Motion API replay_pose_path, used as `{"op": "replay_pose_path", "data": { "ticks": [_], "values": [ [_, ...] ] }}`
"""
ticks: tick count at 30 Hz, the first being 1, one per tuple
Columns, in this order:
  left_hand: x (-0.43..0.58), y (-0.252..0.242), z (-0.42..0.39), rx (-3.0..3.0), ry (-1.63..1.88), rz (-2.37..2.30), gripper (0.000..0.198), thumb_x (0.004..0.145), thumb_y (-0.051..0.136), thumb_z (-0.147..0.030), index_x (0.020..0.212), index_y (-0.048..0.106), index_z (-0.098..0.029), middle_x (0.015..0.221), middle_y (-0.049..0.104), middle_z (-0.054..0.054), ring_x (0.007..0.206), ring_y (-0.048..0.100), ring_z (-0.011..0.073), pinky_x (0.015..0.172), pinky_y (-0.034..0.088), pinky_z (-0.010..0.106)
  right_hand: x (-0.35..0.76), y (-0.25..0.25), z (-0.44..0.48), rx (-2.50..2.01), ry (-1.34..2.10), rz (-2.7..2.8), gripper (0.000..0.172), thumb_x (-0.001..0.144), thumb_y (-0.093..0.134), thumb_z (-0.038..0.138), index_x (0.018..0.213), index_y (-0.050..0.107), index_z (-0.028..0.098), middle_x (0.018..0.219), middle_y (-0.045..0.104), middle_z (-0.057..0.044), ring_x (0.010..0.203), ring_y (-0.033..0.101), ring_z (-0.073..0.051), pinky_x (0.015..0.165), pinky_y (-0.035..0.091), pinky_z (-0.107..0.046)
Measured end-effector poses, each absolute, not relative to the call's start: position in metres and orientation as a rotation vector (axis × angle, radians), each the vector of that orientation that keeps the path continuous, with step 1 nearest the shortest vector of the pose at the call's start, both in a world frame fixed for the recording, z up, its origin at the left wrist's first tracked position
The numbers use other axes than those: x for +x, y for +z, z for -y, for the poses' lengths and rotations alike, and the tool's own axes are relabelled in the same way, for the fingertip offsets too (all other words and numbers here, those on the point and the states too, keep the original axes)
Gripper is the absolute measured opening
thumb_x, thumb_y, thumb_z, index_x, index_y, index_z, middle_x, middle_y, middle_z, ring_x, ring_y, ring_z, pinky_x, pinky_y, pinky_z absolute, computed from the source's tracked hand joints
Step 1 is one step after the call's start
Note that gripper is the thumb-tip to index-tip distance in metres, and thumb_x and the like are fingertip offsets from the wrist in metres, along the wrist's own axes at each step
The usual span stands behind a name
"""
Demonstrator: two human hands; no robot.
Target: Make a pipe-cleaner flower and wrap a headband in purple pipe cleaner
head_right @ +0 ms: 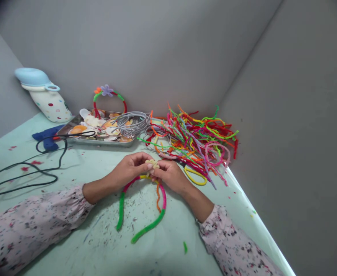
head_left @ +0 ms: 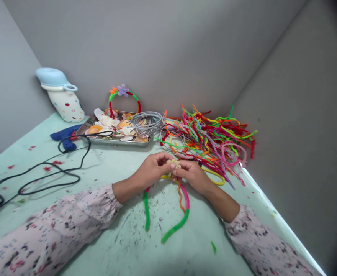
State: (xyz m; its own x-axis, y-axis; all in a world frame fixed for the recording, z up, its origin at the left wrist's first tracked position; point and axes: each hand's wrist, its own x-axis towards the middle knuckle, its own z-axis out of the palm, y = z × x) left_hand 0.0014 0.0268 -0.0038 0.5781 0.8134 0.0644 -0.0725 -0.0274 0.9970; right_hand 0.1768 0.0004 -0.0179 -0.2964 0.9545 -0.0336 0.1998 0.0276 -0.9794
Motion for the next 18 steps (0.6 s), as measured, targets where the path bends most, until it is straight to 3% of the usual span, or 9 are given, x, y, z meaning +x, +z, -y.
{"op": "replay_pose_path", "data": {
  "ticks": [10, 18],
  "values": [
    [0.004, -0.008, -0.023, 1.517, 0.889, -0.834, 0.020, 0.080, 0.057, -0.033, 0.076, 0.057, -0.013, 0.065, 0.055, -0.001, 0.057, 0.047, 0.0092, 0.054, 0.036, 0.020, 0.172, -0.012, 0.001, -1.252, 1.270, 1.692, 0.017, 0.078, 0.060, 0.030, 0.072, 0.062, 0.015, 0.063, 0.063, 0.001, 0.058, 0.056, -0.011, 0.058, 0.042, -0.024],
    [0.003, 0.002, -0.025, 1.796, 0.800, -0.886, 0.018, 0.076, 0.060, -0.030, 0.083, 0.066, -0.015, 0.081, 0.060, 0.003, 0.072, 0.052, 0.0137, 0.063, 0.039, 0.023, 0.169, -0.016, 0.002, -1.282, 1.287, 1.633, 0.012, 0.075, 0.055, 0.026, 0.070, 0.058, 0.016, 0.060, 0.059, 0.002, 0.056, 0.054, -0.011, 0.055, 0.041, -0.023]
  ]
}}
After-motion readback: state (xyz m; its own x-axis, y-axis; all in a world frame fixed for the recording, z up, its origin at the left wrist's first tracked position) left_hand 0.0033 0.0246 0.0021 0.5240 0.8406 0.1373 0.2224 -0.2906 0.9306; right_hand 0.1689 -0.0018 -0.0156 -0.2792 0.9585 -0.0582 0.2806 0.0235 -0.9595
